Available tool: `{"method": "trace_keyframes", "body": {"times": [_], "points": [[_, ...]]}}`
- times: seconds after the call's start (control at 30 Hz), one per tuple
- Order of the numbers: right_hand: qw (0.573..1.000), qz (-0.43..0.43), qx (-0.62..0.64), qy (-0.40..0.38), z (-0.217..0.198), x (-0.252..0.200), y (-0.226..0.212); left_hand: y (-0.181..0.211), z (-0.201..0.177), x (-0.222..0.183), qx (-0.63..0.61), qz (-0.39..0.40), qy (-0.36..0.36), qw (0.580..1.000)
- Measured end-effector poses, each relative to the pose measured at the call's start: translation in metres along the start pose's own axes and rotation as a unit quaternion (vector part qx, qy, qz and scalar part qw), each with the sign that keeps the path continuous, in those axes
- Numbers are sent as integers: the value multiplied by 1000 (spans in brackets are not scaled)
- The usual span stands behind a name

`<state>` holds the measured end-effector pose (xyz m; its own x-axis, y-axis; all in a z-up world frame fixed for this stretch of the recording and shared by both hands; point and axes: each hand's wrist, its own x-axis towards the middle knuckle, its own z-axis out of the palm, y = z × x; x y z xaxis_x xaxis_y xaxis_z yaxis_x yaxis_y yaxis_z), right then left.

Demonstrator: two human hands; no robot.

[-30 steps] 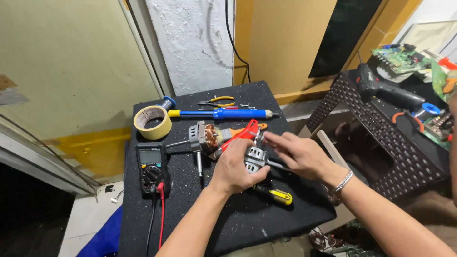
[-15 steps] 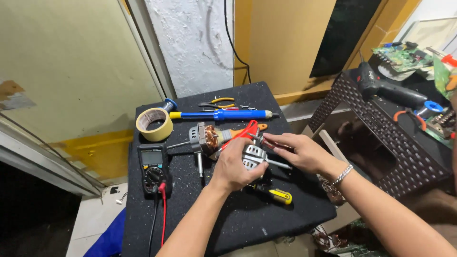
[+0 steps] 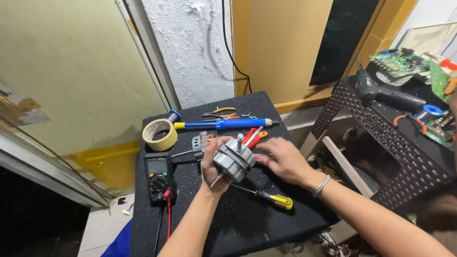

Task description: Assembling the internal components and housing of a small electric motor using hand tools.

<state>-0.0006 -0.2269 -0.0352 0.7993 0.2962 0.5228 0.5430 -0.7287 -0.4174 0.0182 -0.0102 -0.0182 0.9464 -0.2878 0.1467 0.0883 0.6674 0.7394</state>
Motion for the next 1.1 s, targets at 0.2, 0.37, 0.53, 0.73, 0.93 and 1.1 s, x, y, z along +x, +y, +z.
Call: {"method": "trace_keyframes", "body": {"times": [0.2,0.37,0.53,0.73,0.93,1.1], "points": [[951,210,228,23,-30,22,-39,-4,5,0,-36,-43,7,998],[920,265,289,14,-24,25,-47,-20,-14,7,-27,-23,-11,999],[924,268,271,10,-19,23,-39,-29,-23,11,-27,1,-19,999],[952,221,209,10,-31,26,-56,-23,-18,8,-43,-2,-9,999],[871,283,400,-32,-23,30,-31,3,-6,8,-57,20,29,998],[962,263,65,30,-15,73,44,13,-5,7,-149,-19,36,988]]}}
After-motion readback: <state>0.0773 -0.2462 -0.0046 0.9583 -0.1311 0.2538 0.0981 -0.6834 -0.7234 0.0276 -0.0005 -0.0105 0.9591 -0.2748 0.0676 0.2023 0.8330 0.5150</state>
